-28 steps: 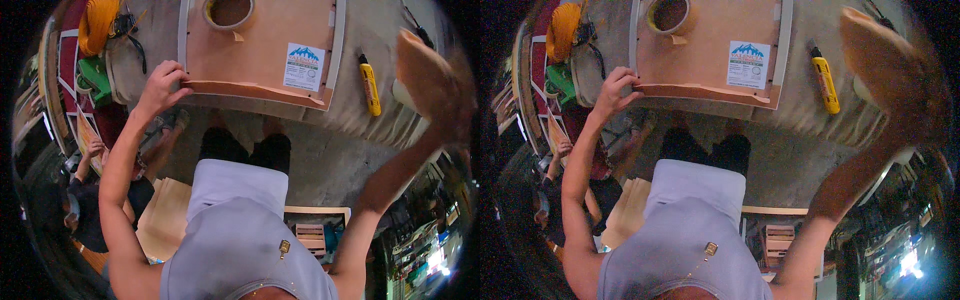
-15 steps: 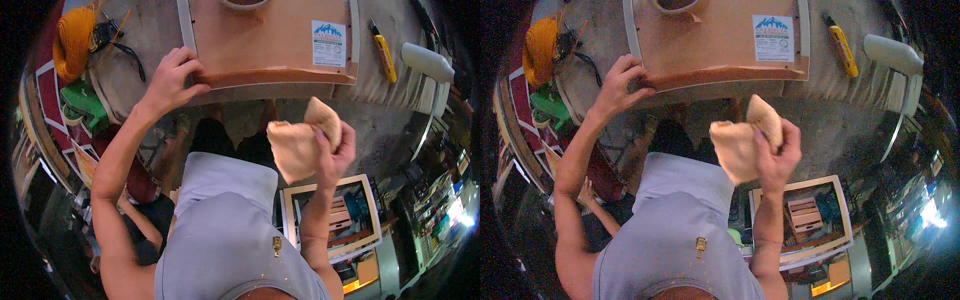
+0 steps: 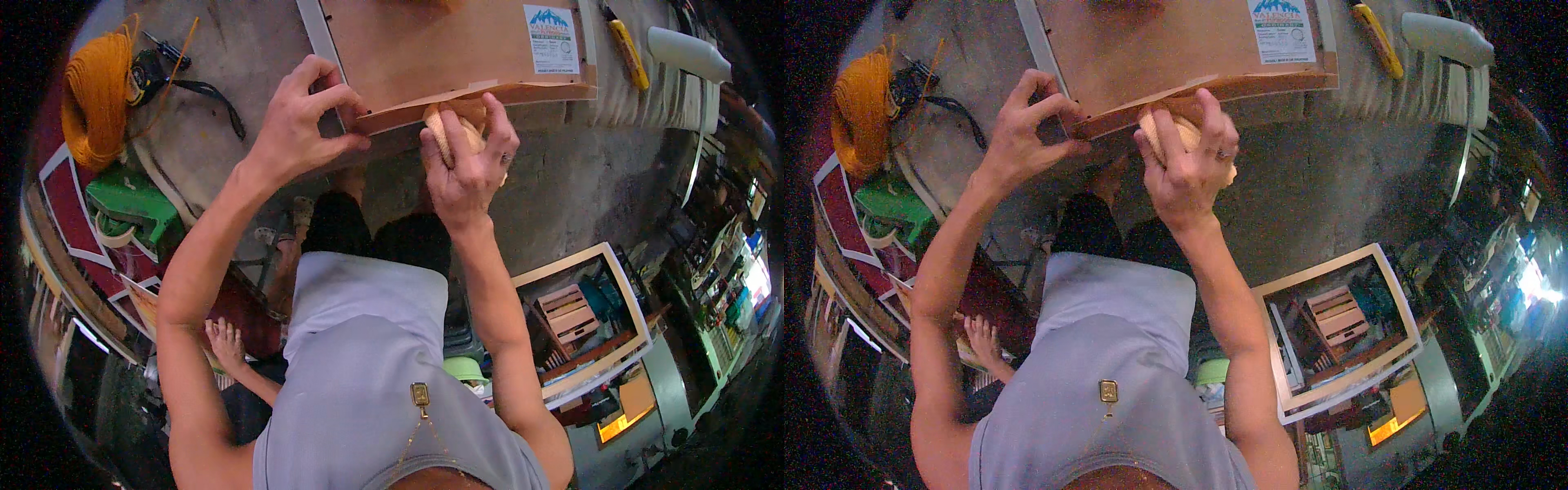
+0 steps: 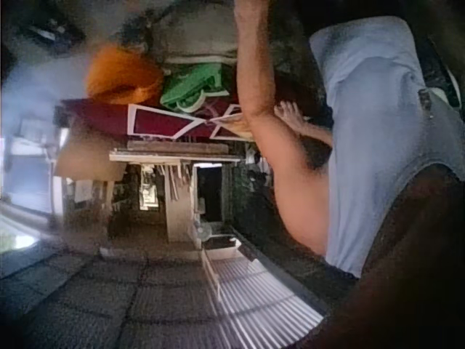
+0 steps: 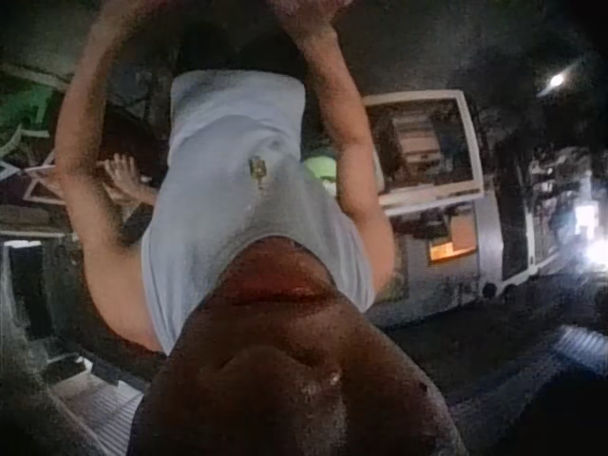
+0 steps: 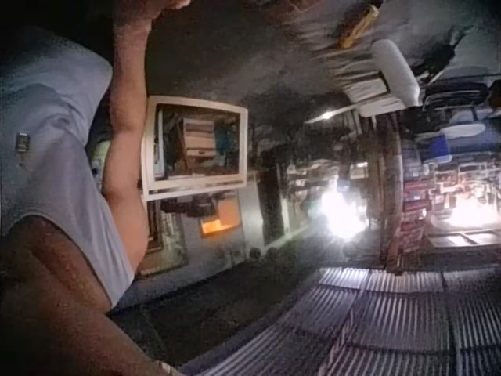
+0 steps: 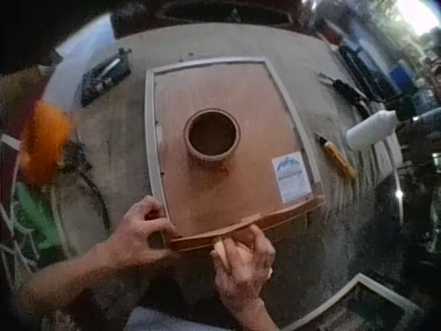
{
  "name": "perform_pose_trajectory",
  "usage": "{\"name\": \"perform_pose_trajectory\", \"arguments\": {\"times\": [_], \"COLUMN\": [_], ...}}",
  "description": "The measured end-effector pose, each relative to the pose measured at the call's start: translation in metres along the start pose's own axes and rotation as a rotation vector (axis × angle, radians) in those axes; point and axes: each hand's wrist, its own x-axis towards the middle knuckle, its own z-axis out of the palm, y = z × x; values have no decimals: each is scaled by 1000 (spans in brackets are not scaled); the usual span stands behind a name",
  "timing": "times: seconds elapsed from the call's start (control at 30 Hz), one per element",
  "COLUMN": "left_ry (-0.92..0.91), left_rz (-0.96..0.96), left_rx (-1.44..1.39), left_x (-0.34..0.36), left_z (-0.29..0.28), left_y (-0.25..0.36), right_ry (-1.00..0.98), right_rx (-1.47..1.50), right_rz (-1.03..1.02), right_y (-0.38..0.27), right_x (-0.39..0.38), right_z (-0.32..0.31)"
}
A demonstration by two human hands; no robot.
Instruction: The person applies self-adhesive edge banding to the edges of a wooden cabinet door. They measure and cut the banding with a utility knife, press it into place, and wipe the surface with a cloth. The person repeats this process for multiple edges of the door.
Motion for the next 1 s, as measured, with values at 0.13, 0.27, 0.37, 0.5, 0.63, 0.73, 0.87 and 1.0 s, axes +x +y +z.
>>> {"name": "perform_pose_trajectory", "arguments": {"times": [0.13, 0.27, 0.37, 0.5, 0.63, 0.73, 0.87, 1.0], "left_ry": [55, 318, 423, 522, 571, 572, 627, 658], "left_rz": [28, 54, -7, -82, -78, -75, -82, -124], "left_rx": [80, 183, 191, 335, 445, 516, 490, 519], "left_x": [8, 33, 55, 71, 71, 72, 75, 75], "left_z": [-1, -5, 6, 23, 28, 25, 30, 32], "left_y": [-1, -2, -24, -29, -37, -33, -32, -33], "right_ry": [-63, -78, -107, -162, -194, -146, -83, -242], "right_rx": [-14, 32, 22, -20, -139, -364, -482, -421], "right_rz": [17, 55, 52, 37, -12, -56, 29, -18], "right_y": [-7, -8, -5, -6, 16, 72, 128, 25], "right_x": [-2, 0, -1, 12, 35, 55, 70, 39], "right_z": [1, 6, 4, -1, -16, -36, -49, -14]}}
